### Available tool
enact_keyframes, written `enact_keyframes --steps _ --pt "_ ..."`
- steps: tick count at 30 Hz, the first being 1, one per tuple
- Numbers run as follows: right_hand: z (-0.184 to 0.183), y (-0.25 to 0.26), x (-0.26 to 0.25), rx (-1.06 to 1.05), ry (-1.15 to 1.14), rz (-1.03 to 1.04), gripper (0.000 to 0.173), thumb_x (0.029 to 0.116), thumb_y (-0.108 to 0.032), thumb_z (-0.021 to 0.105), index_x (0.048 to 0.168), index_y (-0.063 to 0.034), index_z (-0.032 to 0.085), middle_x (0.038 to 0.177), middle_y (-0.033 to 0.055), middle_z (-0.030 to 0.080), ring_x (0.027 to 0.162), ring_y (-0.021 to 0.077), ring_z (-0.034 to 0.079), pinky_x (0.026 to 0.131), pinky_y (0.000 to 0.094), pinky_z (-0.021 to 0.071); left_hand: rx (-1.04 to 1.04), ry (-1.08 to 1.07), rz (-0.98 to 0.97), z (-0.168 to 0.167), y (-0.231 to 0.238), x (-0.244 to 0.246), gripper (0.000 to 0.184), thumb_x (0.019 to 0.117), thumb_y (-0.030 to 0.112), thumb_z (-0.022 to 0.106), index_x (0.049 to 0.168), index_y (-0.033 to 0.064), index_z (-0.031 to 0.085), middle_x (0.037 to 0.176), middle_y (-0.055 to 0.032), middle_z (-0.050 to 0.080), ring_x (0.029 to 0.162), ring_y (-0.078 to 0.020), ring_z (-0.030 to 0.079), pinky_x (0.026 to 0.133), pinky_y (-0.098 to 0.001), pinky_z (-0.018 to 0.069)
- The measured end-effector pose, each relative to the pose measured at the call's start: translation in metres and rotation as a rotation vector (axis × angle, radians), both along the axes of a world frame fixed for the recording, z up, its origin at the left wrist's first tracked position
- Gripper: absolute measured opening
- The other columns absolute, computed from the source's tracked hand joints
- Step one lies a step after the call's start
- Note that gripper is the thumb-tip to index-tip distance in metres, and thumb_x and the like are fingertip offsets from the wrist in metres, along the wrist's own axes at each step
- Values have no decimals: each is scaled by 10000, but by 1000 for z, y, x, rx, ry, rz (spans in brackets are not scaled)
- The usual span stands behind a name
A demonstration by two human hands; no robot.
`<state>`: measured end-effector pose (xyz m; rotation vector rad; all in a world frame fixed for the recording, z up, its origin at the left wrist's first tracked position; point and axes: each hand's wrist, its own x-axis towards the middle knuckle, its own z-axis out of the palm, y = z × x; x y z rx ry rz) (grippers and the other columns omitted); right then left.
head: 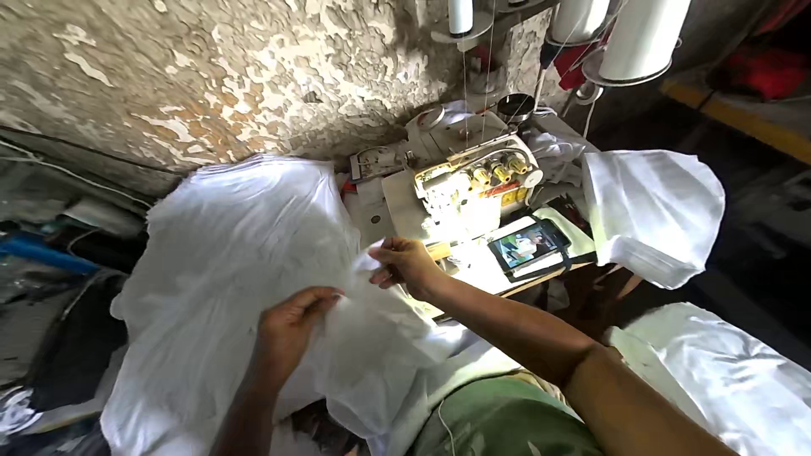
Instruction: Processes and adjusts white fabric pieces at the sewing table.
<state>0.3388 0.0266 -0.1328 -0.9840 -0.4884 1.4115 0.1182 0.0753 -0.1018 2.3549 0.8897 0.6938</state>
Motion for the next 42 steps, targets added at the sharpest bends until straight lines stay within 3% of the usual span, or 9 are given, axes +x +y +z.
enact_keyframes --steps 4,10,16,25,29,33,37,40,42 --pt "36 -5 2 113 53 -87 103 1042 -98 573 986 -13 555 747 55 659 541 106 654 513 234 571 80 -244 -83 52 -6 20 169 991 87 564 1040 27 714 956 112 703 845 108 617 790 -112 526" --pt "22 -33 -5 272 -223 -80 117 1057 -184 552 959 -125 579 777 -47 656 623 7 625 594 186 550 278 -129 -104 40 -7 56 130 930 129 710 928 3 740 882 -59 724 803 -41 669 769 -210 548" --pt "16 -34 -12 318 -260 -141 175 1017 -46 518 901 -107 634 658 -69 550 552 -2 477 550 169 432 306 -185 -32 25 -2 69 138 917 189 740 951 57 761 874 -44 706 805 -92 666 736 -275 537" --pt "12 -51 -6 452 -544 -88 57 944 -23 661 906 -56 687 720 -76 643 647 -26 584 647 166 516 71 40 -65 44 -15 50 214 985 264 665 901 68 658 678 3 591 574 -74 541 542 -275 457" --pt "15 -59 18 421 -511 -86 154 941 10 613 979 -70 739 767 -85 693 683 -28 619 681 174 543 63 364 -499 56 -63 20 293 877 275 766 847 -8 698 642 -137 636 609 -296 662 612 -496 540" --pt "13 -56 26 415 -450 -128 195 939 26 590 952 -87 748 761 -73 702 677 -12 624 670 175 538 404 402 -687 51 -108 0 224 993 258 598 853 124 713 672 -47 654 673 -246 688 1036 -546 481" --pt "9 -49 36 346 -335 -181 200 958 20 580 914 -94 738 746 -51 694 658 18 626 658 199 546 430 414 -361 121 -128 -31 302 1044 250 558 835 82 696 776 -95 688 934 -285 689 1168 -613 239" --pt "13 -43 31 301 -245 -191 222 984 22 560 848 -92 694 700 -46 654 620 28 601 642 206 540 715 381 55 145 -83 -69 296 1041 392 572 961 148 718 939 -33 705 1061 -176 638 1193 -531 196" --pt "11 -34 20 275 -232 -163 210 1006 -12 549 851 -76 676 712 -31 648 625 41 599 639 217 539 787 382 180 143 -37 -68 331 1021 356 581 1006 66 740 934 -124 708 996 -344 660 1122 -700 231"
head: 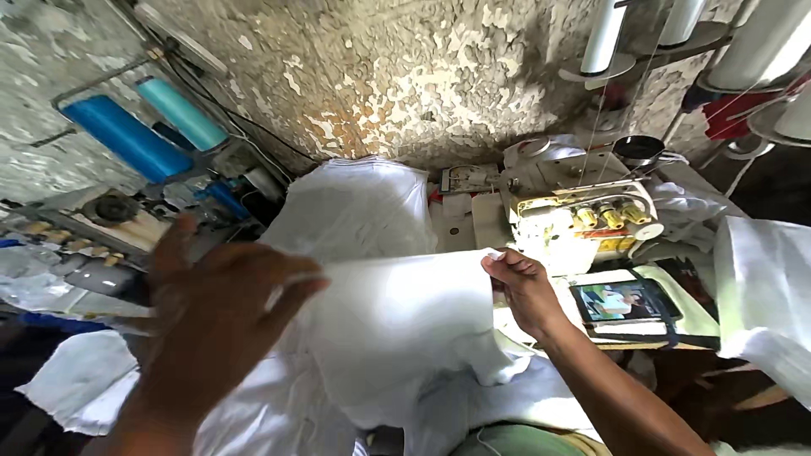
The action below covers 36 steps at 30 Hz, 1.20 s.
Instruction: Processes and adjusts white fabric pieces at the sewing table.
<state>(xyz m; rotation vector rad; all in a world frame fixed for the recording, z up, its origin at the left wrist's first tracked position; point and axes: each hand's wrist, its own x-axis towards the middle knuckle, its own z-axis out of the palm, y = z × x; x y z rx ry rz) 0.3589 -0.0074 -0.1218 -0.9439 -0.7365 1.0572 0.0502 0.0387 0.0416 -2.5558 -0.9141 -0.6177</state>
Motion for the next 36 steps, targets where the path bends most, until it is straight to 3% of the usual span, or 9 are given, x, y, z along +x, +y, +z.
enact_keyframes --steps 5,8,11,15,19,22,25,30,36 --pt "-31 48 -28 -160 -143 138 172 1059 -110 535 948 -4 611 756 18 613 645 70 589 633 249 523 -508 12 351 -62 82 48 348 949 34 690 1290 -25 657 1168 -350 658 1156 -614 564 1061 -855 167" --pt "-46 63 -35 -209 -234 171 174 1059 -105 540 1101 46 616 845 69 631 692 91 586 660 271 516 -749 -38 106 -115 105 82 319 993 83 648 1297 -15 664 1361 -248 617 1304 -422 563 1116 -623 380" --pt "-48 65 -38 -202 -276 151 171 1052 -95 551 1141 44 596 838 61 624 674 75 570 641 257 503 -961 -178 -260 -143 108 120 312 1033 64 552 1305 -50 656 1422 -216 598 1374 -327 539 1173 -465 388" --pt "-44 61 -31 -211 -213 175 201 1069 -90 506 1189 42 600 837 53 622 659 72 583 633 255 523 -1201 -101 -329 -144 116 140 308 1058 108 526 1293 -46 652 1268 -176 684 1177 -200 644 1056 -378 466" --pt "-46 58 -28 -256 -104 142 204 1100 -176 447 1102 -18 576 823 25 619 641 63 590 619 247 521 -1015 -113 -375 -151 126 137 193 974 83 658 1071 -64 735 1017 -170 717 974 -216 670 920 -382 519" --pt "-62 44 -31 -133 -318 41 199 1060 -150 532 1197 -6 515 1041 97 622 784 140 644 700 338 564 -759 -169 -402 -157 121 136 173 968 105 664 940 -38 756 855 -147 685 808 -225 658 783 -379 536" --pt "-91 12 -38 -53 -639 -32 347 970 -156 661 1197 82 552 1048 181 648 835 194 669 740 345 576 -638 -233 -400 -162 115 133 190 984 117 643 926 -38 736 834 -146 662 775 -228 648 748 -367 537" --pt "-131 -23 -31 53 -725 34 257 974 -191 658 1038 56 691 891 115 696 777 88 647 726 220 542 -614 -358 -398 -162 98 128 179 976 98 648 930 -52 734 824 -123 662 756 -125 617 735 -217 500" --pt "-129 -34 -30 33 -775 17 234 989 -174 626 1054 35 708 954 136 714 809 132 674 746 257 559 -205 -240 -423 -153 79 127 193 984 116 639 941 -43 738 764 -165 643 628 -249 630 571 -330 508"
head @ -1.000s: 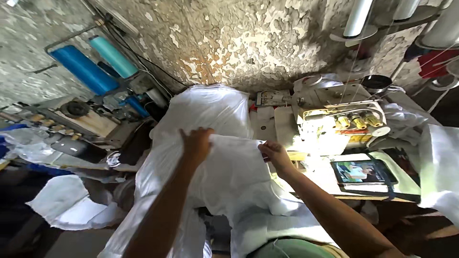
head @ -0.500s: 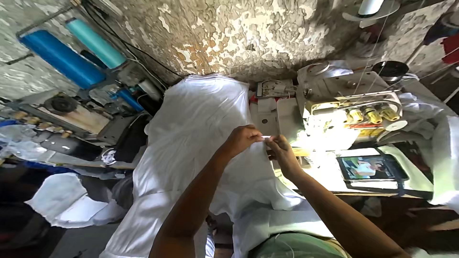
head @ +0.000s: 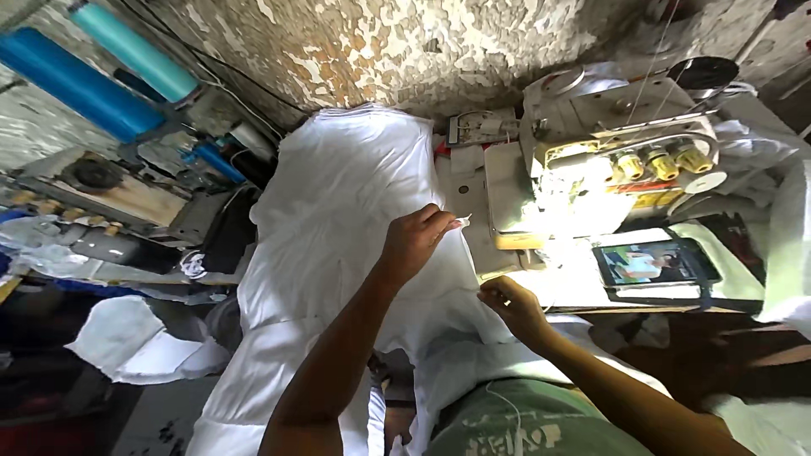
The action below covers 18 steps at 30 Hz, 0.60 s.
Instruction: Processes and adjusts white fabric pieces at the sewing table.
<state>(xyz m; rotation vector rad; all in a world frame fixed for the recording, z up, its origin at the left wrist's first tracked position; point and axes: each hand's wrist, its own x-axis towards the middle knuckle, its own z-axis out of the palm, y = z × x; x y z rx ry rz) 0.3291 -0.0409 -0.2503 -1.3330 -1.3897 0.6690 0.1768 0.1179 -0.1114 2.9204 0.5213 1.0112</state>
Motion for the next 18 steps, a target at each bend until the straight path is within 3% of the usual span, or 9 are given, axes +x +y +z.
enact_keyframes --steps 3,7,9,11,13,16,18 --pt "-2 2 -5 -86 117 46 284 1035 -228 556 1099 26 665 942 82 693 823 73 640 768 249 531 94 8 29 0 -3 -2 190 985 118 641 936 -40 735 741 -163 634 613 -255 627 556 -324 506" --pt "3 -1 -4 -46 247 96 254 993 -263 645 1008 -10 671 806 -36 626 676 -48 524 650 139 457 130 -21 32 5 -5 -12 198 991 129 638 929 -31 736 736 -159 634 639 -251 633 581 -312 507" --pt "9 -7 1 -20 252 138 262 988 -262 651 1004 -2 687 914 0 628 681 -56 480 620 114 411 135 -55 11 12 -18 -19 208 996 138 634 919 -27 733 734 -159 640 654 -242 637 604 -300 512" --pt "19 -11 7 -67 293 259 242 979 -229 646 1019 4 691 1156 59 634 726 -76 495 628 91 420 127 -74 -17 22 -38 -31 202 999 136 628 911 -20 723 738 -155 638 666 -228 633 618 -289 514" --pt "28 -16 14 -153 425 464 164 952 -148 650 1003 5 675 1237 34 618 761 -96 528 652 86 452 106 -58 -47 29 -66 -47 167 997 139 624 929 19 720 760 -129 634 683 -208 621 625 -280 506" --pt "34 -23 21 -198 547 724 57 929 -117 685 980 -92 685 1091 -83 650 858 -79 588 728 112 502 121 -42 -59 39 -105 -72 122 1040 191 580 994 94 638 803 -69 570 718 -178 567 650 -253 480" --pt "42 -30 22 -152 510 791 36 935 -127 698 964 -105 697 1073 -94 634 919 -84 583 758 94 500 144 -39 -32 43 -128 -88 157 1073 231 531 1014 105 604 838 -52 563 752 -157 567 692 -229 481"
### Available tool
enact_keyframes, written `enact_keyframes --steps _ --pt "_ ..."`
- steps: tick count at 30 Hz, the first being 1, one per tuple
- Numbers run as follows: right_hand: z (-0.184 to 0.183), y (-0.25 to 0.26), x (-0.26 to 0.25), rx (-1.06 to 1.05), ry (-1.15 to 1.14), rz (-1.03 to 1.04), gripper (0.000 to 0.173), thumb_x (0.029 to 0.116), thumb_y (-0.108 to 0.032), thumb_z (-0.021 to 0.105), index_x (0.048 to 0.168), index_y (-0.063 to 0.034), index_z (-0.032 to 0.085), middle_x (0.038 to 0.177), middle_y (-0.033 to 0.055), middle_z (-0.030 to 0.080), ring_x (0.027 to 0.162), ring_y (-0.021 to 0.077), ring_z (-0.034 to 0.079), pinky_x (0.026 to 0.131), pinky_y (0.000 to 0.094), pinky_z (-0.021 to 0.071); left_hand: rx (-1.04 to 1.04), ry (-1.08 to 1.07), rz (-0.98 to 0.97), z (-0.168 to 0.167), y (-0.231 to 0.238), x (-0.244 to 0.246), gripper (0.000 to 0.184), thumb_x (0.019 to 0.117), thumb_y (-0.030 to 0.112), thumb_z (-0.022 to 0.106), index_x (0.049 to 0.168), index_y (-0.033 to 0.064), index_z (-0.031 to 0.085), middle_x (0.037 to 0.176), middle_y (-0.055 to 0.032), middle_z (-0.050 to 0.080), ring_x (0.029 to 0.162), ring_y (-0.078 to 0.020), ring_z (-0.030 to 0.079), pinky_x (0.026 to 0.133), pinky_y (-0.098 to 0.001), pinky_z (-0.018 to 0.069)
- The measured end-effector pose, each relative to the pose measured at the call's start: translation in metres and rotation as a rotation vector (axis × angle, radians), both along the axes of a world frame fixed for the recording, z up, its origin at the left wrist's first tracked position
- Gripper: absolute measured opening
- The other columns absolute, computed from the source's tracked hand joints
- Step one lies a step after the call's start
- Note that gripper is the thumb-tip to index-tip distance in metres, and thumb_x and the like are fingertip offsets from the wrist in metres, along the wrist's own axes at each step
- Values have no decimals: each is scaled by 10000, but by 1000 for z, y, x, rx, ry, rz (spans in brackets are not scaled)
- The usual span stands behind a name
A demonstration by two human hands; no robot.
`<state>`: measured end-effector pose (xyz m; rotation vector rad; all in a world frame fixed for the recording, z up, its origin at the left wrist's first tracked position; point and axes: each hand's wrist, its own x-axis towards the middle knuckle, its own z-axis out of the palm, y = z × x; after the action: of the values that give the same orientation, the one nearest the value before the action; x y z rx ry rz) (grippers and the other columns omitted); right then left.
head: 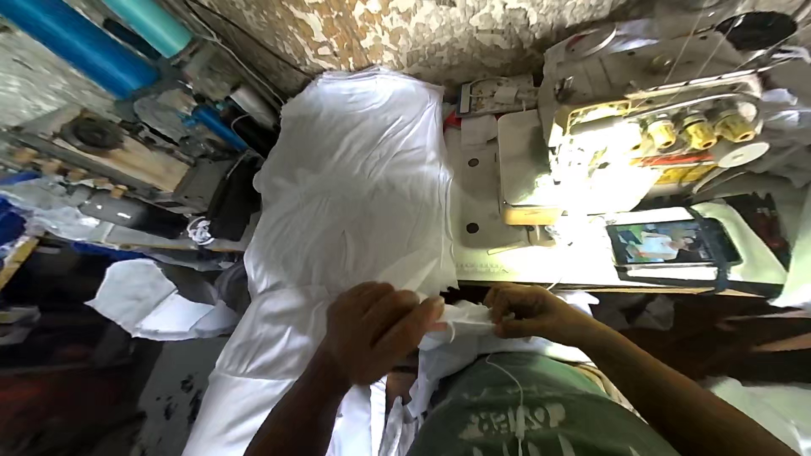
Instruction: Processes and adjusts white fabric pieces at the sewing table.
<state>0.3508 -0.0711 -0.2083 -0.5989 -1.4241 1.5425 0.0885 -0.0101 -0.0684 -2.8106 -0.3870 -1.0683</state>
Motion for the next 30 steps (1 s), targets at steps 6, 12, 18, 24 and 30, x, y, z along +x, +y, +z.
enact_keyframes --steps 6,12,18,24,30 --pt "23 -24 -5 279 -221 -102 188 1001 -170 635 992 18 652 923 59 636 741 -61 520 661 63 431 -10 -63 192 -3 -44 -30 217 1097 286 476 1009 113 573 861 -33 561 784 -114 582 722 -190 476" --pt "38 -43 -4 494 -396 -319 204 1037 -198 592 994 -1 624 804 85 626 680 4 545 650 85 433 -87 -282 360 -33 -60 -42 144 1090 270 484 1068 158 571 978 45 592 947 24 596 850 -122 471" --pt "43 -55 -6 590 -503 -498 211 1047 -217 581 974 -20 596 773 82 581 649 41 522 615 97 414 -139 -401 332 -38 -73 -36 165 1098 266 443 1135 182 581 1018 96 610 963 74 593 836 -97 472" --pt "44 -59 -5 593 -535 -547 199 1049 -209 576 980 -23 593 766 81 605 638 41 530 614 99 415 -183 -431 273 -41 -82 -35 142 1081 260 471 1159 220 583 1069 129 610 1025 68 586 871 -105 467" --pt "45 -61 -3 456 -559 -560 251 1024 -245 611 1036 2 651 690 53 583 573 6 466 567 88 381 -207 -344 193 -37 -87 -35 89 1062 235 529 1115 179 575 1020 60 581 988 8 583 868 -123 457"
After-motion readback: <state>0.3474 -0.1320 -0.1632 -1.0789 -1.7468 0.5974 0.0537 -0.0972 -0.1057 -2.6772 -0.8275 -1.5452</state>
